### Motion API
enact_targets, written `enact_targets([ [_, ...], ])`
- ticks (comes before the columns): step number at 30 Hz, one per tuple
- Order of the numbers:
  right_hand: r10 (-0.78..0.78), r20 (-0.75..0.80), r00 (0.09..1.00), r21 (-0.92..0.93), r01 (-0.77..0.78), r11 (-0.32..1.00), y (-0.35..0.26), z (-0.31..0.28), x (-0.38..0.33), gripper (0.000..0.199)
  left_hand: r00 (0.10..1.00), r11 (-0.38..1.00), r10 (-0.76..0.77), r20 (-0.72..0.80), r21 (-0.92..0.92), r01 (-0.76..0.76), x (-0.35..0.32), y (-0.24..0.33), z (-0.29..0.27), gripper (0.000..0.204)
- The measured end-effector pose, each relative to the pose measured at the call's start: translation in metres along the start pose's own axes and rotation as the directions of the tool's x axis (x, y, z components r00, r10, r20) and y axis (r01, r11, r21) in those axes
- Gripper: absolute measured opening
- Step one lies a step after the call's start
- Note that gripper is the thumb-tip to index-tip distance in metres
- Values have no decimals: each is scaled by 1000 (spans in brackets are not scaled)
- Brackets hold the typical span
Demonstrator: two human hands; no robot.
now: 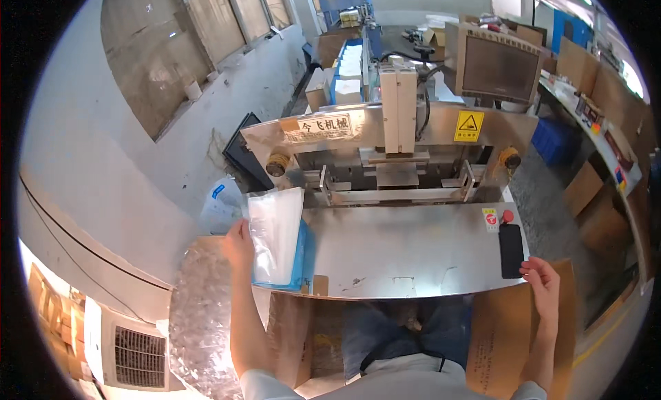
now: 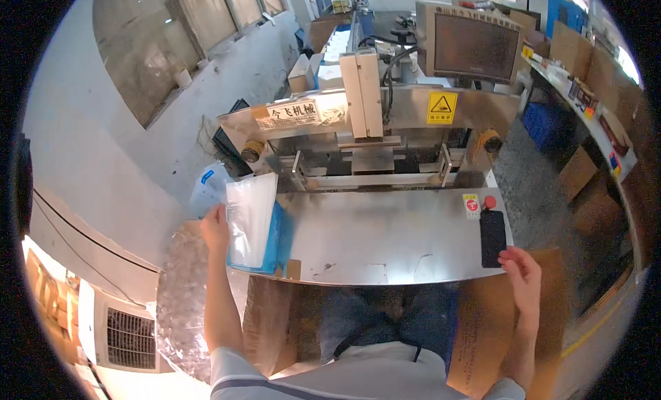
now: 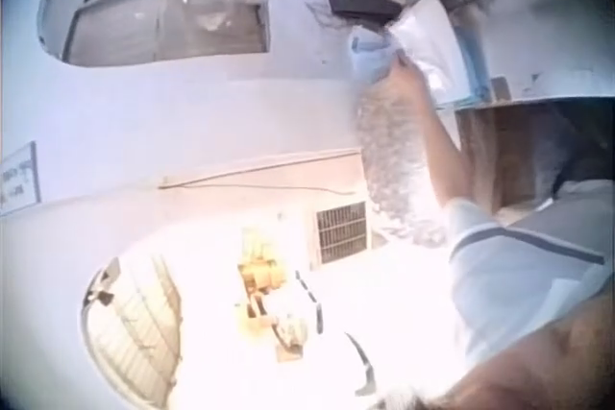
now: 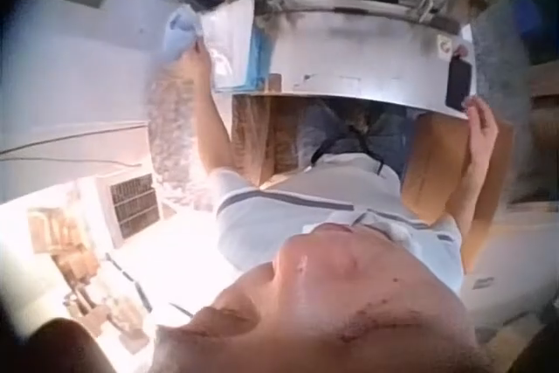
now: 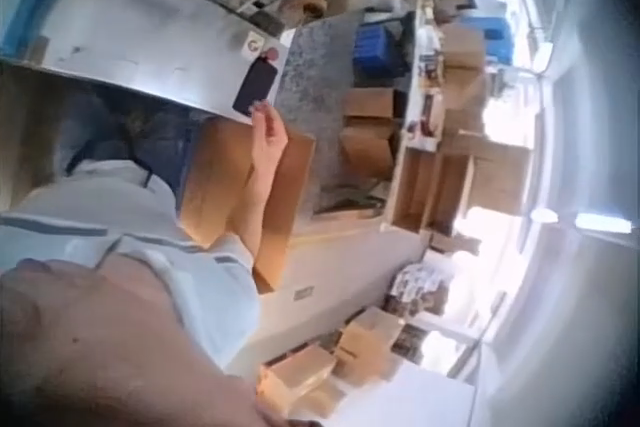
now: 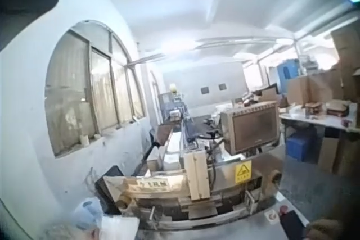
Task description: Packaging white boxes into plastic sleeves using a heat-sealing machine and placing them into a shipping carton.
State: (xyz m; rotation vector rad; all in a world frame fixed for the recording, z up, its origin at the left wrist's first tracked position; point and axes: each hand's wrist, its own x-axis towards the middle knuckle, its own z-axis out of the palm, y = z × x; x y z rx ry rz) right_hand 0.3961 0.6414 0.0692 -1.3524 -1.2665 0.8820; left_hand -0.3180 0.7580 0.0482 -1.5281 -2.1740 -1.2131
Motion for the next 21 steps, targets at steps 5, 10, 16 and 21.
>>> enact_targets([
  [5,-77,153,985,-136,99,986,-49,64,16,40,977,973,215,8,-83,-214,-36,134,-23,11],
  [10,-648,91,756,-301,641,706,-114,180,30,43,741,712,603,295,-619,-333,-120,240,-37,22],
  [16,-48,583,811,-259,242,935,-79,169,40,19,718,669,441,538,-731,137,-168,277,-35,13],
  [21,-596,312,740,-170,661,731,-76,176,32,11,595,612,162,787,-553,565,-195,262,-6,18],
])
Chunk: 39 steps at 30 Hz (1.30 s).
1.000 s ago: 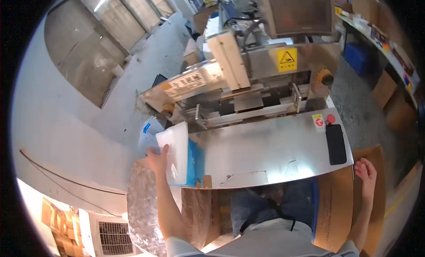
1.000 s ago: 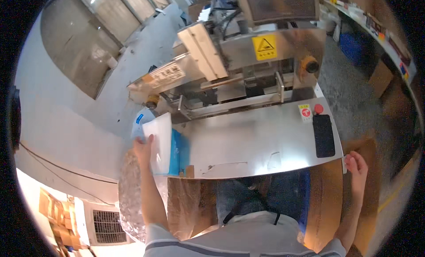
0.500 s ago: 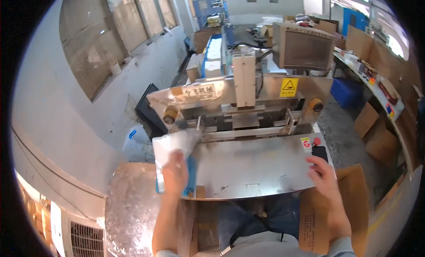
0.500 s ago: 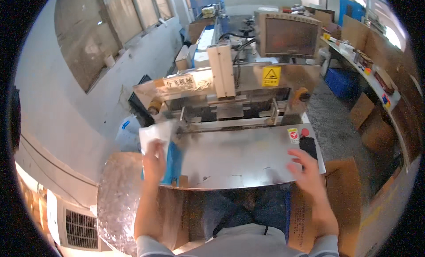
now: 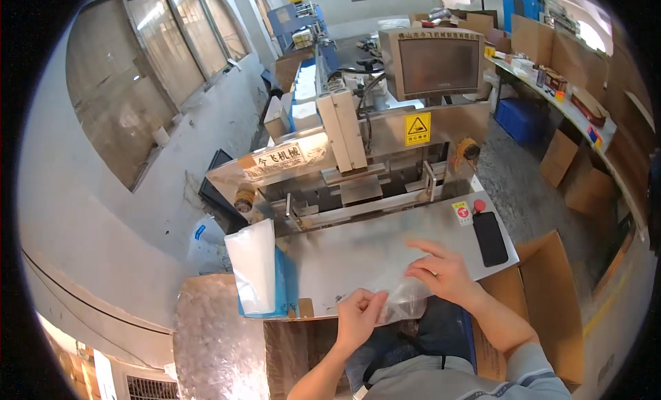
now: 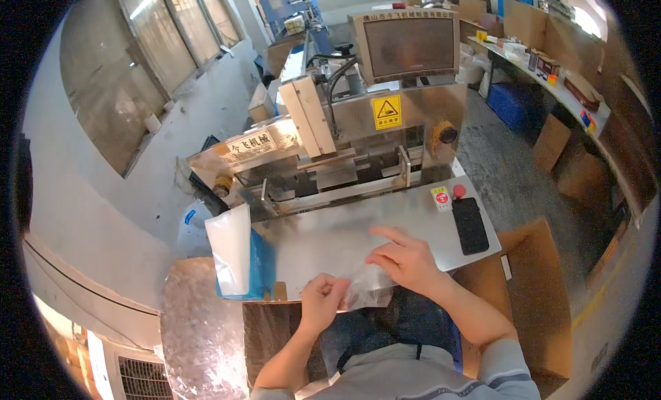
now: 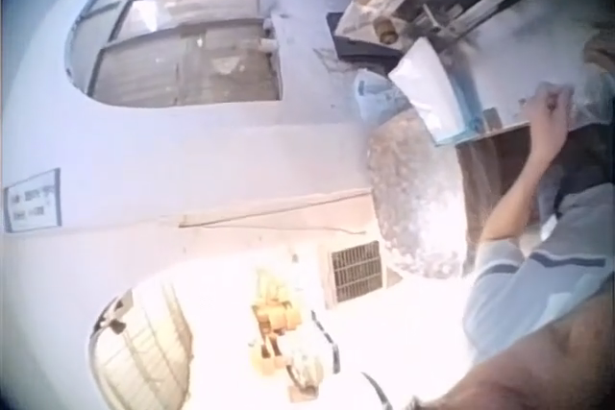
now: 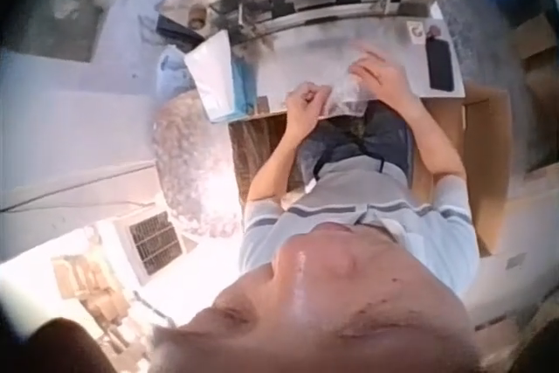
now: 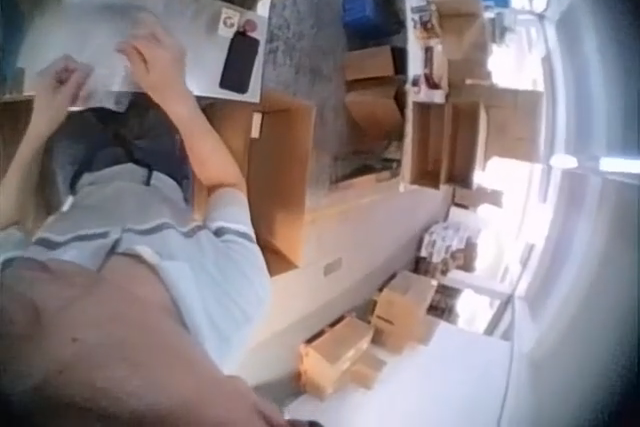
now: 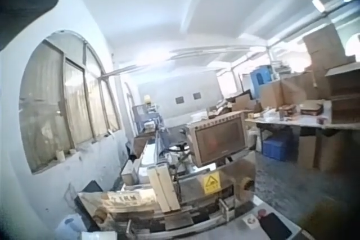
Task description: Packaging white boxes into plastic sleeves using a heat-sealing machine and placing them into a shipping carton.
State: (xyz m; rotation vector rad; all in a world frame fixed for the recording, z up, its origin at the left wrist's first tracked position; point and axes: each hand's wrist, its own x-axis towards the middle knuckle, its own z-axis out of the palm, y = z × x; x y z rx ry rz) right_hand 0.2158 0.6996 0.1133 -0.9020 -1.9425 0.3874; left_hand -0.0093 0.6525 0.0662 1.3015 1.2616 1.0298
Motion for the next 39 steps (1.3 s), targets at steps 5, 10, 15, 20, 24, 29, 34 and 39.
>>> enact_targets([
  [5,-89,87,992,13,88,996,14,3,-12,13,804,794,524,-282,503,-341,9,-11,14,29],
  [10,-133,363,922,-96,179,979,12,6,-28,20,886,819,240,396,408,-404,7,61,8,33],
  [15,-48,443,895,-125,115,985,28,3,-35,22,842,760,204,500,461,-458,22,23,-10,19],
  [20,146,633,760,-139,-75,988,28,-14,-37,29,817,675,20,577,595,-436,28,28,-33,16],
  [24,72,670,739,33,-126,991,57,-21,-21,28,766,687,193,613,473,-552,39,54,-48,16],
  [29,34,586,809,226,-204,952,107,5,8,13,748,583,128,651,561,-588,83,47,-62,14],
  [34,307,582,753,103,-442,891,165,39,45,15,820,784,31,571,495,-375,176,-17,-89,16],
  [39,298,435,850,-79,-294,953,215,56,97,21,833,922,-176,524,385,-47,264,-31,-107,25],
])
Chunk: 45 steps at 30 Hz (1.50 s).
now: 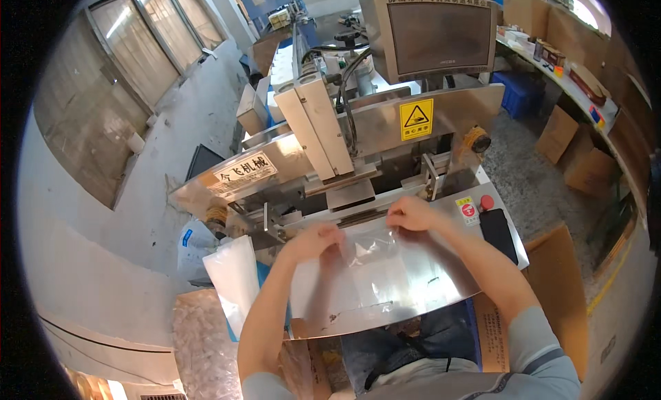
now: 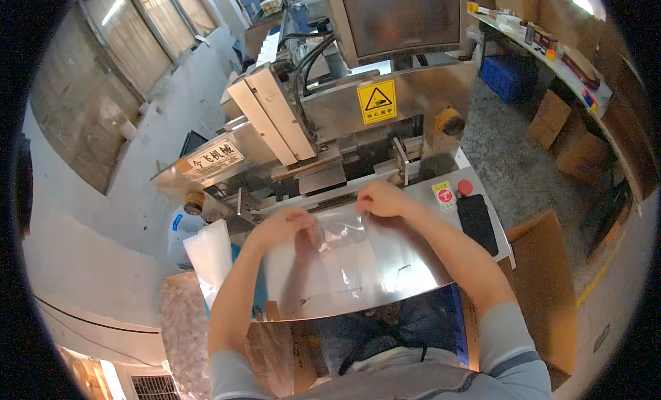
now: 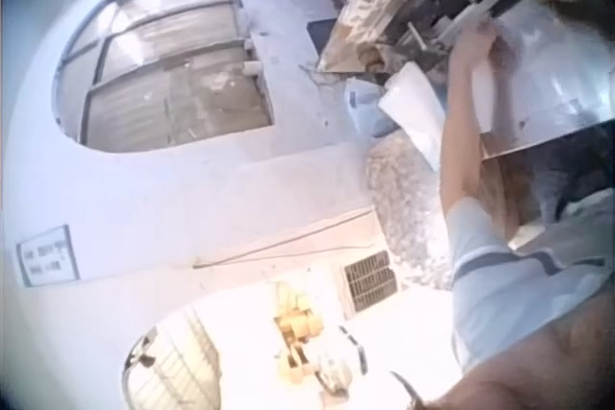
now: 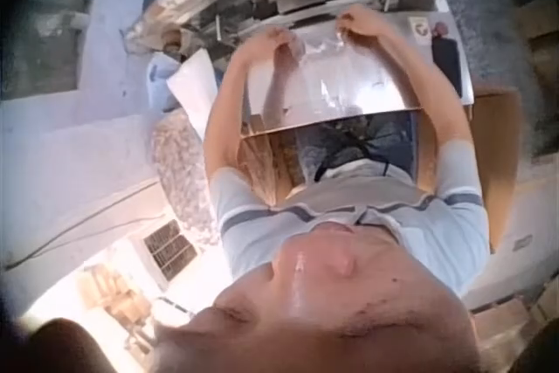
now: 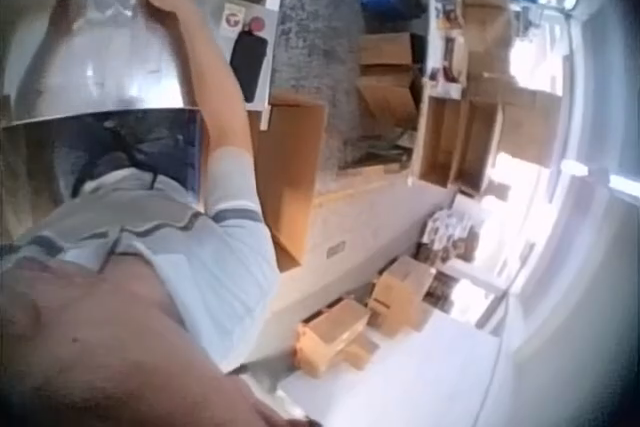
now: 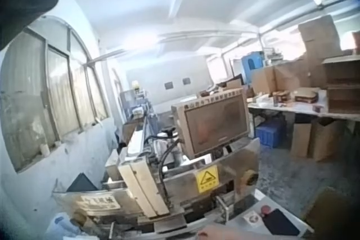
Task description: Packaging white boxes into plastic sleeves using a heat-sealing machine and placing them into a shipping carton.
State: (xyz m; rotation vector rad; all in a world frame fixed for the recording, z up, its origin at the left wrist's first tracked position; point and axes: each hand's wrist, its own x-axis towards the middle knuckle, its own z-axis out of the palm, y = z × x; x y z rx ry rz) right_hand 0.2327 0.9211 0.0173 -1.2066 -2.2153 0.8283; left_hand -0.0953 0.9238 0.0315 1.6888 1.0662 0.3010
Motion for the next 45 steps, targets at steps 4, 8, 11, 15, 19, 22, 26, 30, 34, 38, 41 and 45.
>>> enact_targets([
  [4,91,126,988,17,-94,995,12,-25,18,23,995,998,-55,88,-13,56,14,44,-17,29],
  [8,15,194,981,25,-20,999,0,-18,16,22,995,972,-63,72,232,45,17,20,-24,35],
  [11,34,203,979,46,-44,998,5,-10,30,21,980,977,-193,44,106,187,34,10,-37,25],
  [15,21,131,991,-130,-4,991,-3,-31,56,20,973,973,-193,-128,100,206,58,8,-47,18],
  [19,-16,14,1000,-287,20,958,20,-39,73,24,955,987,158,-250,-3,-164,81,10,-36,36],
  [22,107,-22,994,-331,-109,937,-48,-17,63,27,905,910,212,-369,-263,-320,70,-8,-33,36],
  [26,-50,9,999,-475,48,879,-63,30,41,54,695,932,291,-657,358,-51,57,11,-7,48],
  [30,-119,-151,981,-523,23,852,-42,43,29,59,648,811,413,-640,582,58,13,27,88,52],
  [34,-90,-104,990,-497,27,867,-48,40,30,60,701,710,454,-550,699,89,-58,18,203,63],
  [38,-90,-125,988,-447,25,894,-48,42,29,59,663,719,458,-592,685,114,-74,15,220,68],
  [41,-99,-140,985,-450,26,893,-51,42,29,58,655,727,453,-605,676,123,-75,15,220,67],
  [45,-89,-113,990,-462,27,887,-54,41,29,55,640,729,461,-615,673,123,-74,13,222,67],
])
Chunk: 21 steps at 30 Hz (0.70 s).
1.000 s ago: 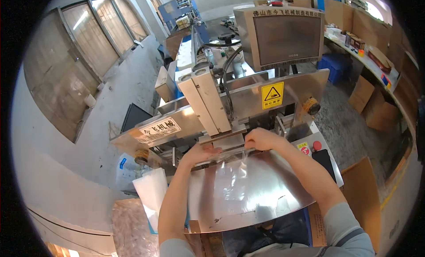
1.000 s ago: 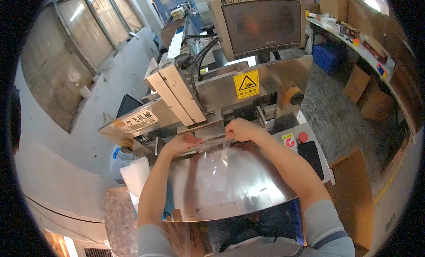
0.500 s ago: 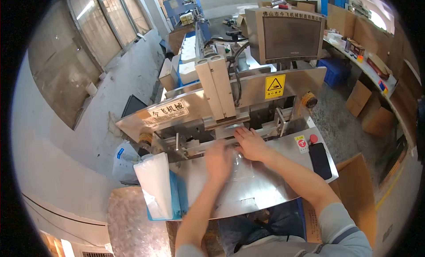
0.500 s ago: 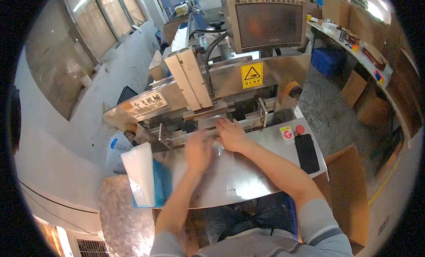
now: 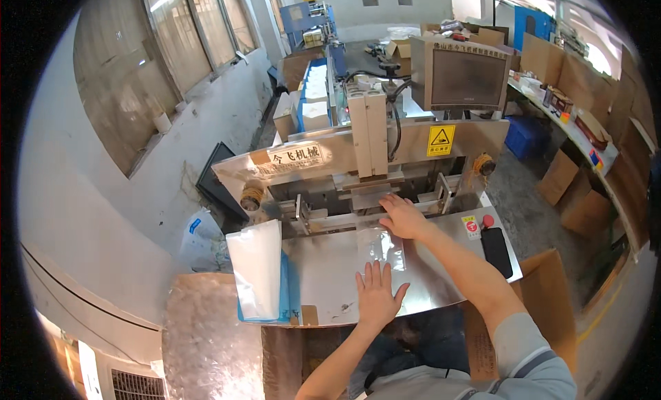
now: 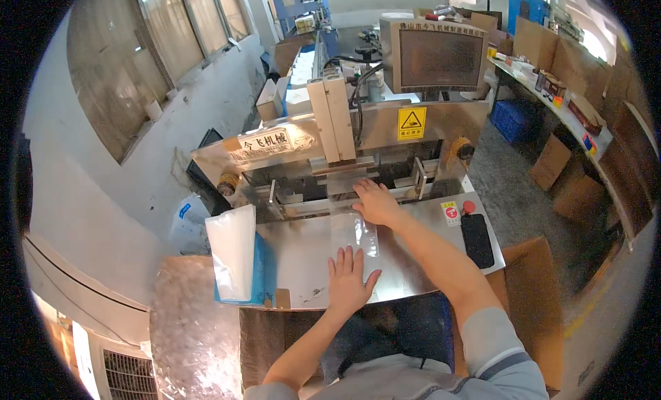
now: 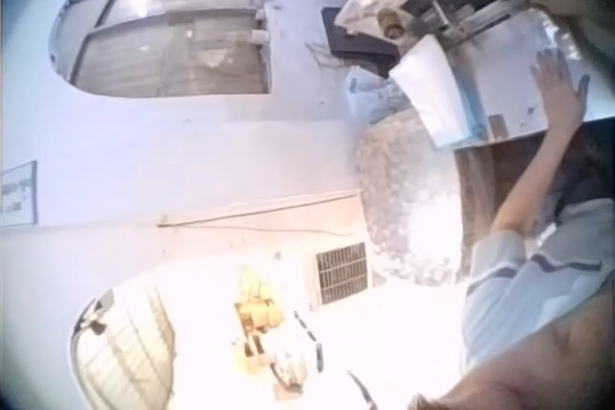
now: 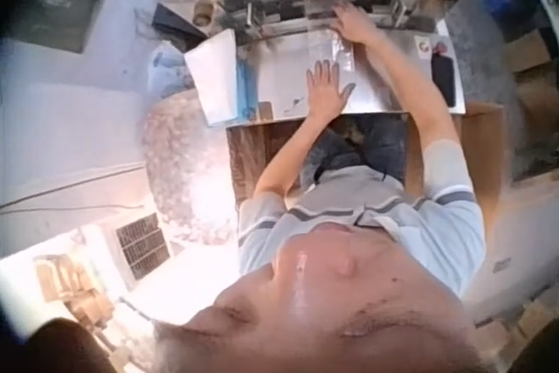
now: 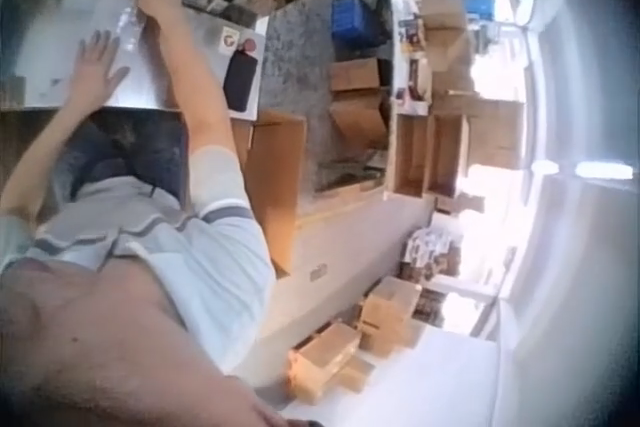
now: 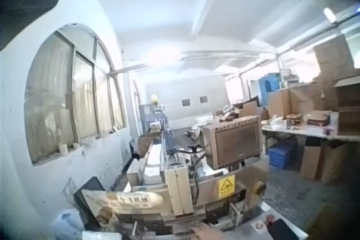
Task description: Packaging white boxes into plastic sleeves using a heat-sealing machine and placing them into a shipping carton.
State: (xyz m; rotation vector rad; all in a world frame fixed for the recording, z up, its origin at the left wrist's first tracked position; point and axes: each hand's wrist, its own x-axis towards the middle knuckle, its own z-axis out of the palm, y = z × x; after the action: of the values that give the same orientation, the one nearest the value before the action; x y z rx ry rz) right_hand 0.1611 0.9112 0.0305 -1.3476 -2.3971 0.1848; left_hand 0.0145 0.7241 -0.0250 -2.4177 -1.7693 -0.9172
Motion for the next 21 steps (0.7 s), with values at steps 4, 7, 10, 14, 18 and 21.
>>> enact_targets([
  [4,-20,-47,999,29,22,999,6,-2,4,52,1000,1000,-10,10,30,9,-1,3,4,67],
  [7,-28,-91,995,-5,28,1000,7,-10,11,48,1000,1000,-5,4,25,5,-1,2,5,68],
  [10,-19,-45,999,23,20,1000,10,-15,20,46,999,999,-37,19,-33,37,-1,4,1,71],
  [14,-53,-88,995,-40,50,998,16,-11,34,44,997,997,-58,-43,-44,56,3,9,-8,77],
  [18,-58,-83,995,-82,51,995,19,-9,40,44,987,986,-125,-102,-125,112,3,6,-11,87],
  [21,-12,1,1000,-120,12,993,15,-16,44,45,971,972,-181,-157,-181,152,1,0,-12,88],
])
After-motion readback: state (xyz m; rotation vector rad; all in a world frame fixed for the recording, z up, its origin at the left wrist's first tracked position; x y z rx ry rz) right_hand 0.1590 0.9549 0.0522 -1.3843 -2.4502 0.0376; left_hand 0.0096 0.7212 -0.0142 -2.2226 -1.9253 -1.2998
